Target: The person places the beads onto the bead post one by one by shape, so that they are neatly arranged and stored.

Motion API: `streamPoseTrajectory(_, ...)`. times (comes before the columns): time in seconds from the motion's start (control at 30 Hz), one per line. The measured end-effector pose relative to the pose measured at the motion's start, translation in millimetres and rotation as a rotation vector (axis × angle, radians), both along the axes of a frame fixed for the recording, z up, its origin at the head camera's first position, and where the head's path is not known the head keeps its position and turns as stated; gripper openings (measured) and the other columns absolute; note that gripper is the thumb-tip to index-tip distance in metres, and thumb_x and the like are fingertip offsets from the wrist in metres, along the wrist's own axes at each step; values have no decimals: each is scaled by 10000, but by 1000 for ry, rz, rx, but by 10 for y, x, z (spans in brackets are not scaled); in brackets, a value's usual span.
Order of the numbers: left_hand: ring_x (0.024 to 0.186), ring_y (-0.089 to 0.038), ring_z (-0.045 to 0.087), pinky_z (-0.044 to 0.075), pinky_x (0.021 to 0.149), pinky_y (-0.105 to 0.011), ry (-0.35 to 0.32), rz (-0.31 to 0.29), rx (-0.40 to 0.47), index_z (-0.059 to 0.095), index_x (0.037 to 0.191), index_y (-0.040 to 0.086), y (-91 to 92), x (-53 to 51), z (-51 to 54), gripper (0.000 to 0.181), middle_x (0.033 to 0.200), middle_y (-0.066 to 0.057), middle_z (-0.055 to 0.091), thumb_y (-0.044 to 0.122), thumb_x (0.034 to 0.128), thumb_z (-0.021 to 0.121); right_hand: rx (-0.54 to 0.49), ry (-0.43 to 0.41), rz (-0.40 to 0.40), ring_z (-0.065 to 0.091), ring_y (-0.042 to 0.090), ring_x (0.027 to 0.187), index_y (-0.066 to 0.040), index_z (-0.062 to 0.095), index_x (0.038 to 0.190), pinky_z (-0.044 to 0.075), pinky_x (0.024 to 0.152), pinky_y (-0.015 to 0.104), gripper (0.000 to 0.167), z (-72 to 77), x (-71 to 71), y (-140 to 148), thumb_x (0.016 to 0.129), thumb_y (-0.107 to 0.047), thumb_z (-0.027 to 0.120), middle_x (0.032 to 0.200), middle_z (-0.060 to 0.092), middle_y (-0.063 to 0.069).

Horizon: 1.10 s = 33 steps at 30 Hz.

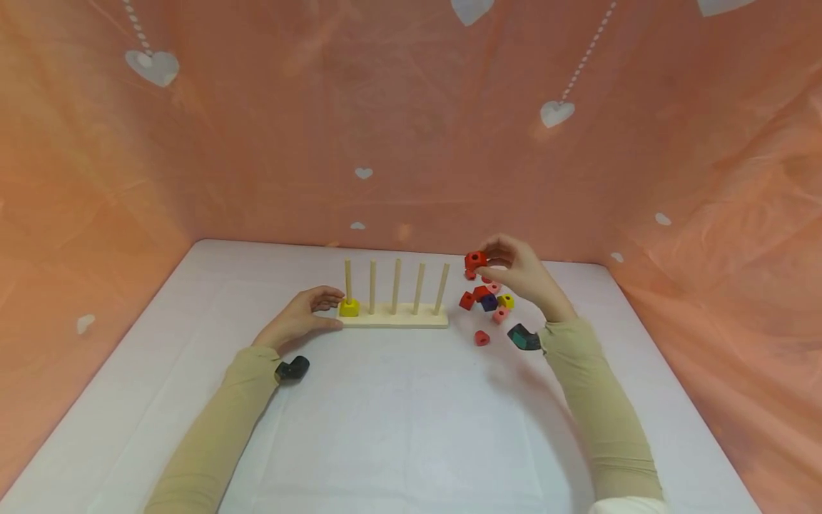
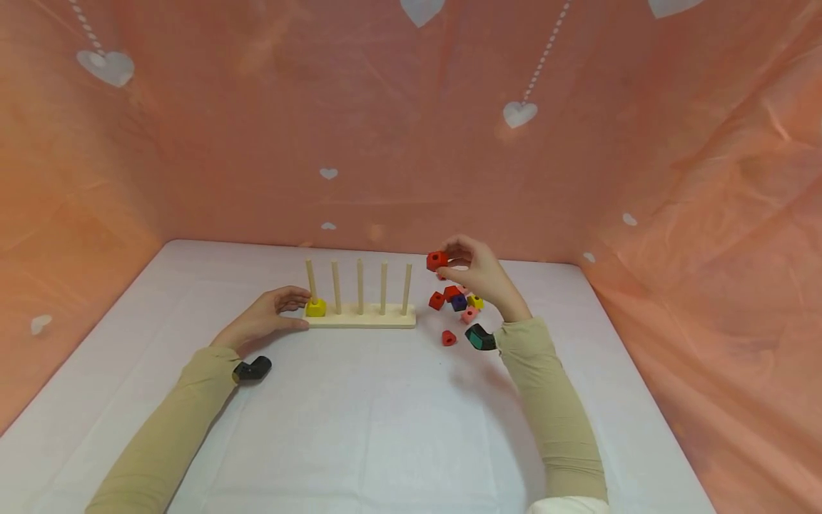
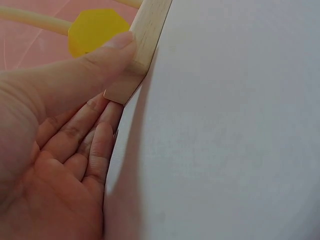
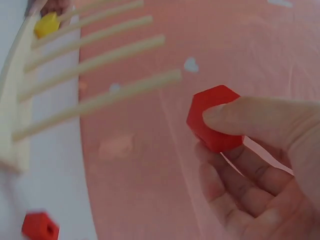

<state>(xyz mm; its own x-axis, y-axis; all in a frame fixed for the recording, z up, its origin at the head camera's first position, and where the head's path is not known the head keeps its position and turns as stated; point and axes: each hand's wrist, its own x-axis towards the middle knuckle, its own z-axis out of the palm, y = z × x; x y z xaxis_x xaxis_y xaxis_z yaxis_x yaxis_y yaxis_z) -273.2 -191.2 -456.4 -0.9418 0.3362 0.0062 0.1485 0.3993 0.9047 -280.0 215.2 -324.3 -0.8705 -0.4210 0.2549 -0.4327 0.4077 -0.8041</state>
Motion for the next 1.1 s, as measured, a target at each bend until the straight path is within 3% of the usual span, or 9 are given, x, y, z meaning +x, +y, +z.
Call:
streamPoseTrajectory(0.07, 1179, -296, 498, 366, 1041, -437, -2, 2, 2, 530, 1278, 53, 0, 0, -4, 587, 1268, -133, 567, 106, 765, 809, -23, 17, 8, 613, 274, 1002, 7, 568, 1117, 523, 859, 278, 313, 45, -8, -104, 846, -38, 718, 1096, 619, 135)
streamPoseTrajectory(0.3, 1192, -331, 488, 354, 1050, -459, 6, -7, 9, 518, 1288, 24, 14, 47, 45, 589, 1274, -170, 556, 92, 774, 798, -110, 28, 53, 608, 322, 1030, 60, 543, 1177, 523, 869, 301, 360, 327, 158, -546, 843, 65, 677, 1138, 599, 195)
streamPoseTrajectory(0.53, 1190, -310, 495, 364, 1044, -443, 2, 4, 1, 528, 1276, 53, 13, 29, 17, 581, 1267, -141, 567, 100, 768, 805, -172, 53, 130, 613, 339, 1010, 96, 555, 1160, 532, 853, 317, 333, 450, 204, -864, 845, 86, 661, 1121, 610, 226)
streamPoseTrajectory(0.8, 1183, -299, 496, 364, 1043, -438, 0, 6, 2, 533, 1270, 64, 15, 33, 19, 571, 1262, -130, 569, 95, 768, 804, -240, 43, 203, 615, 355, 993, 90, 572, 1140, 538, 824, 344, 311, 425, 208, -1162, 841, 99, 657, 1121, 619, 231)
streamPoseTrajectory(1.1, 1181, -303, 495, 359, 1048, -453, -6, 2, -12, 528, 1277, 69, 1, -3, 8, 585, 1262, -128, 571, 135, 769, 810, -291, 54, 205, 625, 318, 965, 82, 569, 1136, 525, 865, 342, 300, 289, 205, -1491, 848, 92, 652, 1099, 616, 216)
